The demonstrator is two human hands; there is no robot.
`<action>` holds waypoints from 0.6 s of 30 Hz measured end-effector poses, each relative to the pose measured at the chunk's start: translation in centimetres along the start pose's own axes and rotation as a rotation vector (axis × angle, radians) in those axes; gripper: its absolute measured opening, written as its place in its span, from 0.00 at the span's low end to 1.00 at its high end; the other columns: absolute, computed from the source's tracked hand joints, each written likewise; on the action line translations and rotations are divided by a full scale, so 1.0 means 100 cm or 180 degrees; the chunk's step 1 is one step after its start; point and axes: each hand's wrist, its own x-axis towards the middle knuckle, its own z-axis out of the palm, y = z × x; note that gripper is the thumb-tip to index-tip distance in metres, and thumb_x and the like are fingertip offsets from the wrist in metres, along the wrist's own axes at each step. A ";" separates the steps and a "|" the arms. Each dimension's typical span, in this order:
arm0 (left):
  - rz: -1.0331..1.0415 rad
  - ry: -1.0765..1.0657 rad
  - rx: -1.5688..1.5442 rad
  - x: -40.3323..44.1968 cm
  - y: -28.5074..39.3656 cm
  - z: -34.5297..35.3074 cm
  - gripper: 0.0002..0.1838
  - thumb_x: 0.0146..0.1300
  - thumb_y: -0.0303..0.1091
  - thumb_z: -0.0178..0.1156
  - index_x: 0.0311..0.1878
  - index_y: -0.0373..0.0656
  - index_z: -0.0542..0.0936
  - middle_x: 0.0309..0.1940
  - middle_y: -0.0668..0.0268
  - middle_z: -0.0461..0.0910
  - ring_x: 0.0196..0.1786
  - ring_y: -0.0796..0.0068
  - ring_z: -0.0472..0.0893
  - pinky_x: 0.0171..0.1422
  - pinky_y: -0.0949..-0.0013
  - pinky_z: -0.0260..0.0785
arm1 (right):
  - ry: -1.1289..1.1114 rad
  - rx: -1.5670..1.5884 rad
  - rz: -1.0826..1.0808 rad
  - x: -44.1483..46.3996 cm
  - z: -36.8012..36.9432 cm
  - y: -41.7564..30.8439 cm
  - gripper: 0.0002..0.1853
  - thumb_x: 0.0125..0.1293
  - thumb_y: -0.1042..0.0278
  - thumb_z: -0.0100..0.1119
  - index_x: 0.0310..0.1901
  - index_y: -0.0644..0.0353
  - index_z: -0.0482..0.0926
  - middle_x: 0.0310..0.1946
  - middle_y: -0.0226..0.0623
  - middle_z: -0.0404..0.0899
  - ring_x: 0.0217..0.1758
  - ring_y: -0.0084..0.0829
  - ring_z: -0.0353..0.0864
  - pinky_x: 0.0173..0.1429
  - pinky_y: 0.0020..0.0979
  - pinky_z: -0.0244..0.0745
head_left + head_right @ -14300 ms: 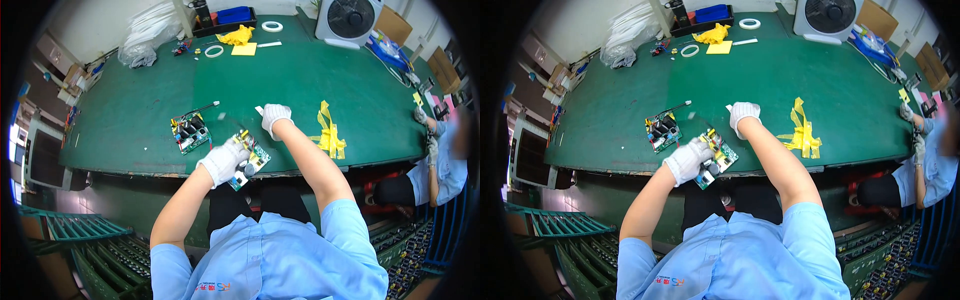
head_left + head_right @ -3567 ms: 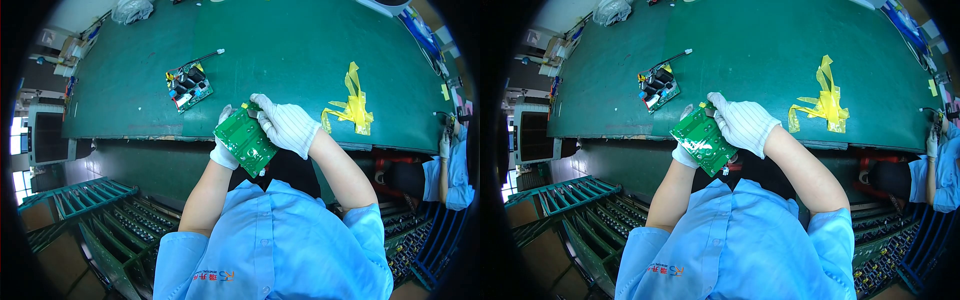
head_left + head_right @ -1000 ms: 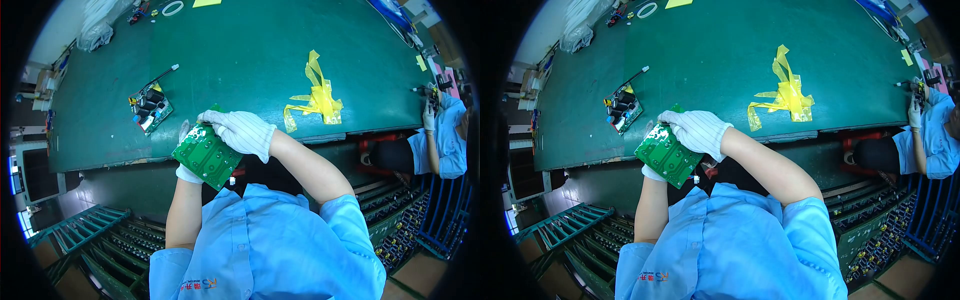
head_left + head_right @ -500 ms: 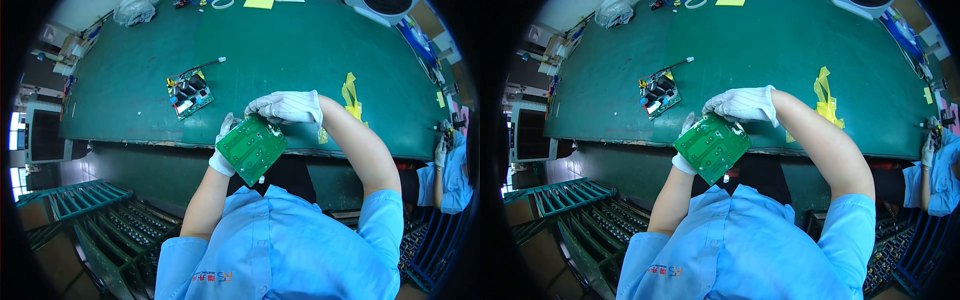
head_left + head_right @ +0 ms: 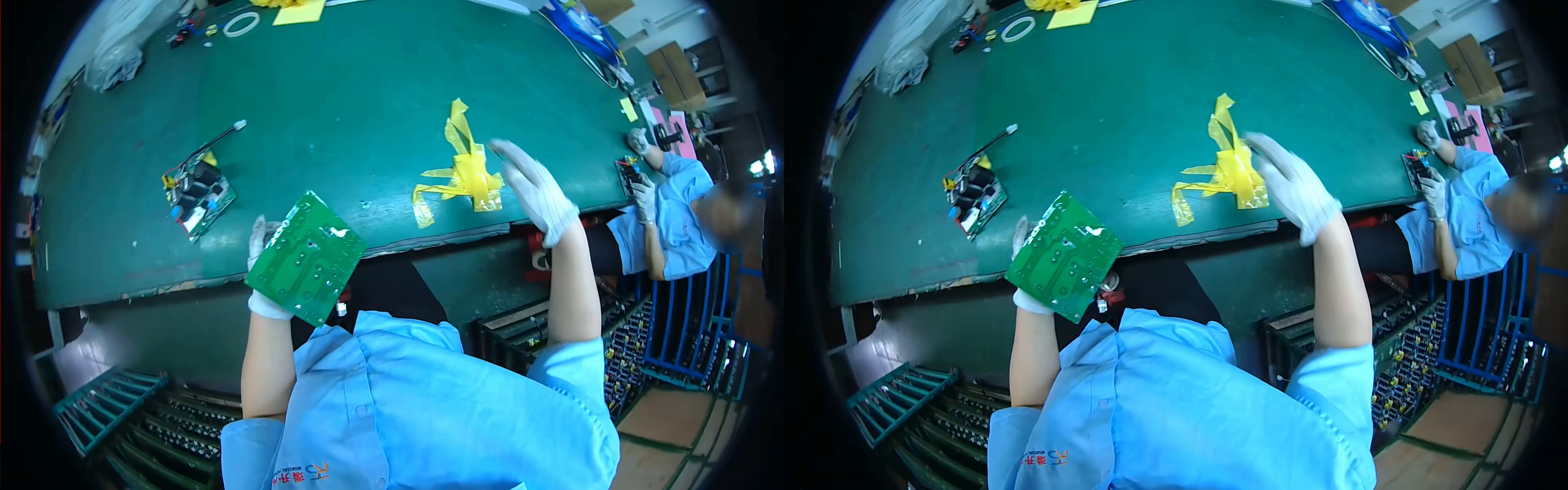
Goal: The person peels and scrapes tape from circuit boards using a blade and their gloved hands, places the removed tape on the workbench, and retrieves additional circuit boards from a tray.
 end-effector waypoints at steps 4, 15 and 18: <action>-0.0548 0.0019 -0.0294 0.007 0.005 -0.003 0.21 0.72 0.54 0.49 0.44 0.46 0.80 0.41 0.60 0.84 0.44 0.61 0.84 0.51 0.57 0.78 | 0.0372 -0.0346 0.1257 -0.085 0.015 0.081 0.20 0.74 0.69 0.43 0.64 0.57 0.72 0.52 0.51 0.81 0.54 0.51 0.81 0.58 0.41 0.75; -0.0501 -0.0445 -0.0460 0.012 0.003 -0.028 0.29 0.71 0.59 0.46 0.55 0.43 0.80 0.52 0.55 0.82 0.51 0.55 0.82 0.57 0.52 0.75 | -0.0435 -0.1987 0.0801 -0.065 0.041 0.072 0.22 0.68 0.68 0.46 0.64 0.53 0.72 0.36 0.49 0.82 0.39 0.52 0.82 0.44 0.50 0.77; -0.0703 -0.0629 -0.0422 -0.002 0.006 0.012 0.29 0.72 0.60 0.46 0.55 0.43 0.79 0.51 0.57 0.82 0.51 0.58 0.81 0.58 0.55 0.73 | -0.0533 -0.1789 0.0529 -0.078 0.030 0.088 0.25 0.67 0.68 0.47 0.66 0.53 0.68 0.35 0.50 0.83 0.37 0.53 0.82 0.43 0.50 0.76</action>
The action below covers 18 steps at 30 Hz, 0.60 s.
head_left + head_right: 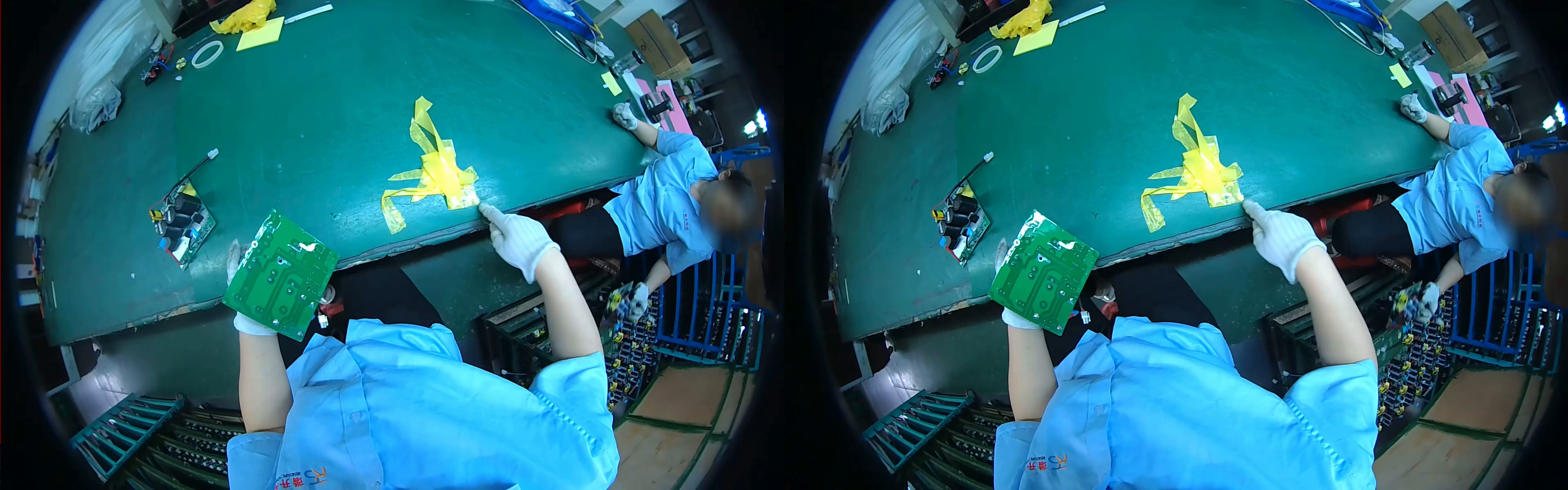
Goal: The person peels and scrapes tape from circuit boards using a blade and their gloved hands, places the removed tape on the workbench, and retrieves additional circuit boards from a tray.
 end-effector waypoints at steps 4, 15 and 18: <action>-0.0256 -0.0346 -0.0080 0.001 0.000 0.042 0.32 0.70 0.64 0.47 0.55 0.43 0.79 0.50 0.57 0.83 0.49 0.59 0.82 0.56 0.56 0.75 | 0.0649 0.0722 0.0162 -0.025 0.008 0.014 0.24 0.68 0.68 0.47 0.67 0.54 0.67 0.40 0.50 0.83 0.42 0.54 0.81 0.46 0.50 0.76; 0.2254 -0.0930 0.4672 0.118 -0.062 0.246 0.08 0.69 0.36 0.58 0.41 0.42 0.83 0.40 0.63 0.84 0.36 0.75 0.80 0.40 0.69 0.75 | 0.1675 0.1950 0.0030 -0.089 0.090 0.029 0.21 0.70 0.71 0.48 0.65 0.61 0.70 0.52 0.52 0.80 0.53 0.52 0.82 0.56 0.42 0.77; 0.3047 -0.2133 0.6728 0.175 -0.123 0.289 0.16 0.64 0.46 0.58 0.30 0.44 0.83 0.25 0.57 0.82 0.29 0.57 0.81 0.35 0.58 0.74 | 0.1375 0.2032 0.0346 -0.109 0.088 0.020 0.21 0.71 0.70 0.44 0.64 0.63 0.70 0.55 0.59 0.77 0.56 0.57 0.79 0.60 0.46 0.74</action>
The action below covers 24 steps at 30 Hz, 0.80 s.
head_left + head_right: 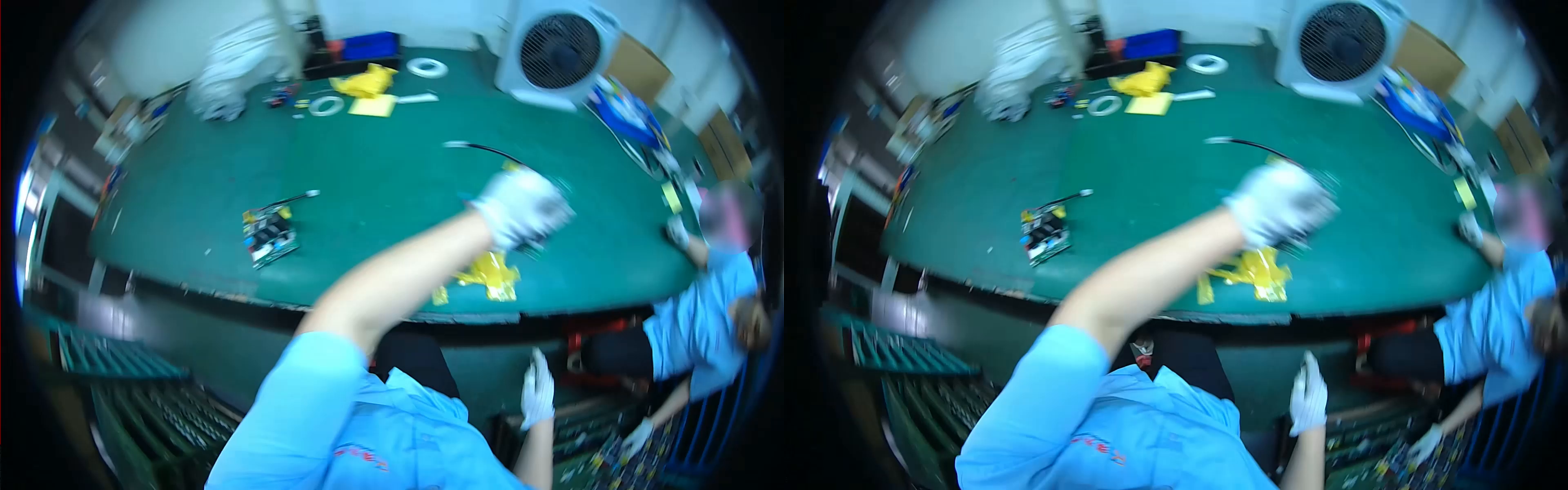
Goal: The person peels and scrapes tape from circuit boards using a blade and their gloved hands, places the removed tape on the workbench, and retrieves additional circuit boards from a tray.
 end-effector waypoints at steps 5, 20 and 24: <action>-0.0268 -0.0128 0.0060 0.059 0.024 0.114 0.25 0.64 0.57 0.56 0.31 0.42 0.86 0.32 0.53 0.85 0.41 0.53 0.85 0.47 0.54 0.79 | -0.0218 0.0194 0.0534 -0.051 0.001 0.018 0.21 0.73 0.73 0.40 0.64 0.71 0.68 0.64 0.54 0.72 0.68 0.47 0.71 0.73 0.39 0.63; -0.1821 -0.0223 0.1052 -0.042 -0.056 -0.034 0.21 0.57 0.47 0.59 0.45 0.42 0.83 0.40 0.48 0.83 0.44 0.48 0.84 0.50 0.53 0.78 | 0.0202 0.1033 0.0655 -0.065 0.016 0.020 0.20 0.71 0.73 0.41 0.60 0.75 0.66 0.56 0.56 0.73 0.60 0.45 0.74 0.68 0.39 0.66; -0.3814 -0.0338 0.2400 -0.178 -0.143 -0.130 0.15 0.62 0.40 0.57 0.44 0.43 0.86 0.45 0.54 0.85 0.49 0.53 0.85 0.50 0.54 0.79 | 0.0075 0.0970 0.0546 -0.043 0.018 0.002 0.18 0.73 0.72 0.44 0.59 0.72 0.66 0.53 0.54 0.75 0.53 0.38 0.77 0.61 0.36 0.71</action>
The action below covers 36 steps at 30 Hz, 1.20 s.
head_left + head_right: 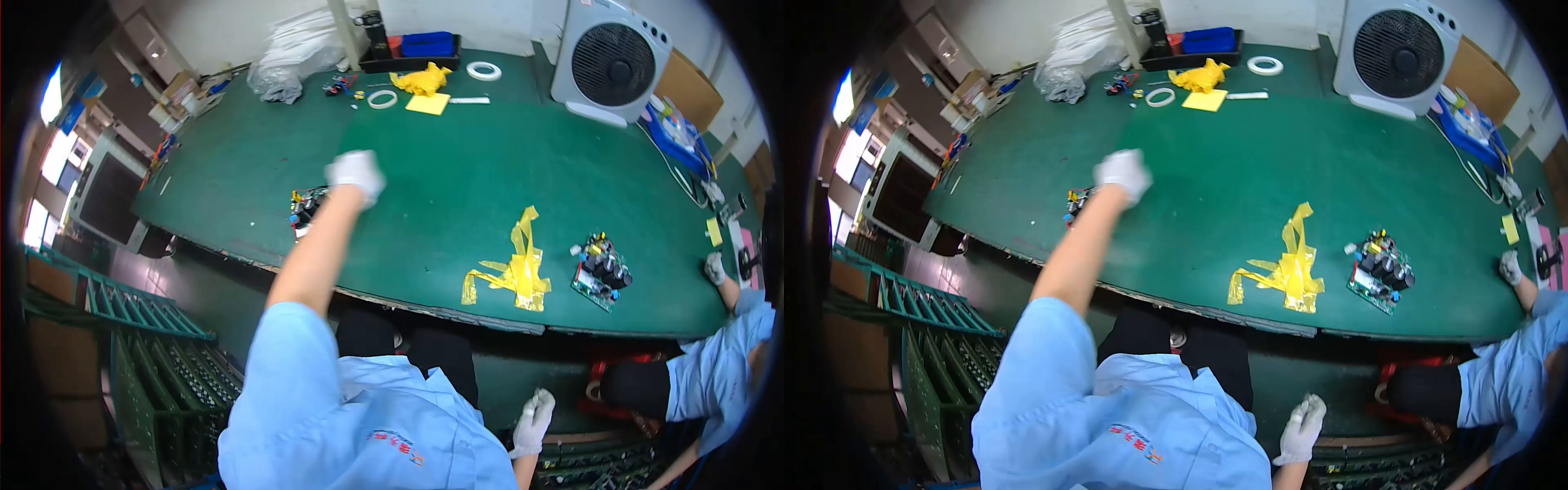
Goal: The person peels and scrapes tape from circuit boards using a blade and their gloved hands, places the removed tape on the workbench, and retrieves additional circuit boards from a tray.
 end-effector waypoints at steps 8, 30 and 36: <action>0.0037 -0.0651 0.0246 -0.021 -0.132 0.050 0.21 0.61 0.35 0.56 0.58 0.51 0.76 0.55 0.58 0.80 0.59 0.56 0.80 0.62 0.51 0.71 | -0.0442 -0.0399 -0.1216 0.055 0.063 -0.076 0.19 0.67 0.69 0.52 0.57 0.66 0.68 0.38 0.52 0.83 0.35 0.52 0.84 0.39 0.43 0.80; 0.3356 0.0098 -0.0957 -0.116 -0.052 0.073 0.20 0.44 0.34 0.67 0.45 0.44 0.83 0.53 0.60 0.81 0.50 0.59 0.82 0.58 0.58 0.70 | -0.0681 -0.1363 -0.1706 0.074 0.224 -0.176 0.09 0.66 0.65 0.56 0.46 0.55 0.75 0.35 0.44 0.74 0.37 0.46 0.81 0.36 0.43 0.79; 0.3387 -0.0004 -0.1215 -0.110 -0.052 0.078 0.20 0.42 0.33 0.69 0.42 0.44 0.83 0.47 0.60 0.83 0.47 0.58 0.82 0.52 0.58 0.72 | -0.0842 -0.1525 -0.1585 0.077 0.234 -0.177 0.11 0.62 0.67 0.57 0.46 0.56 0.75 0.36 0.45 0.74 0.35 0.46 0.82 0.34 0.44 0.79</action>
